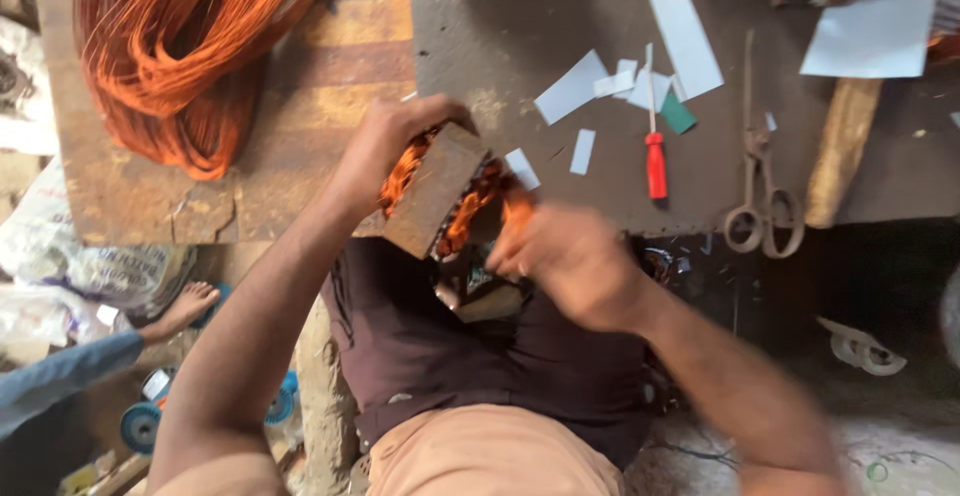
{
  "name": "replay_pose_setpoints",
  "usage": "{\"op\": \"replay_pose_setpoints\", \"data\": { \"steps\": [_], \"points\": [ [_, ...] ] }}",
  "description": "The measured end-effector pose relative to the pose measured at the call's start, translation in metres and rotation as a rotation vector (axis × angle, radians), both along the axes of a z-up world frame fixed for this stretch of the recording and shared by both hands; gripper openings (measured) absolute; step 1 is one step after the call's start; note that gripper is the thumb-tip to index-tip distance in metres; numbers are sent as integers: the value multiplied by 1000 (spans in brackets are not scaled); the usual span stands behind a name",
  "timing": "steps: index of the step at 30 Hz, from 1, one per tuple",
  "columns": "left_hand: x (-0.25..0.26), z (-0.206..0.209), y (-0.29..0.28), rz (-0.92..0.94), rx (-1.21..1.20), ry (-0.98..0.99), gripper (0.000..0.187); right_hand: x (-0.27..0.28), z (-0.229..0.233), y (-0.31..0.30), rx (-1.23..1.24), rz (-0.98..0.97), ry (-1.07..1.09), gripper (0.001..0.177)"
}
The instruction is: The person winds copper wire around a rectangular metal core, inserting small white paper strips between layers for insulation. They use their hands to guide the wire and occasionally use a screwdriver to adjust the winding.
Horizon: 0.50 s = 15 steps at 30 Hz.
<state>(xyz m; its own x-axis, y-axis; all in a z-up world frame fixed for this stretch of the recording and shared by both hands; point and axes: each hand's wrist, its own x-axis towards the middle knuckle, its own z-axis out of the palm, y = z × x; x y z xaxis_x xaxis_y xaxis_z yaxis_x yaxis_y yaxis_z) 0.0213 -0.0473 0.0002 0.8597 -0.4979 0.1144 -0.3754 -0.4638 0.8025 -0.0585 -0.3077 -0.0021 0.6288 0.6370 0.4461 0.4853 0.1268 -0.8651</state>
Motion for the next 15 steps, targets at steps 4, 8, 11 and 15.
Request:
{"op": "replay_pose_setpoints", "data": {
  "steps": [4, 8, 11, 15],
  "points": [
    [0, 8, -5, -9, 25, 42, 35, 18, 7, -4, -730, -65, -751, 9],
    [-14, 6, -7, 102, -27, 84, 37, 22, 10, -13, -597, -200, -767, 10],
    [-14, 4, -8, 89, -66, 45, 38, 15, -2, -3, -484, -357, -829, 19],
    [-17, 0, -6, 67, -73, -55, 41, 4, -19, 5, -435, -496, -836, 23]
  ]
}}
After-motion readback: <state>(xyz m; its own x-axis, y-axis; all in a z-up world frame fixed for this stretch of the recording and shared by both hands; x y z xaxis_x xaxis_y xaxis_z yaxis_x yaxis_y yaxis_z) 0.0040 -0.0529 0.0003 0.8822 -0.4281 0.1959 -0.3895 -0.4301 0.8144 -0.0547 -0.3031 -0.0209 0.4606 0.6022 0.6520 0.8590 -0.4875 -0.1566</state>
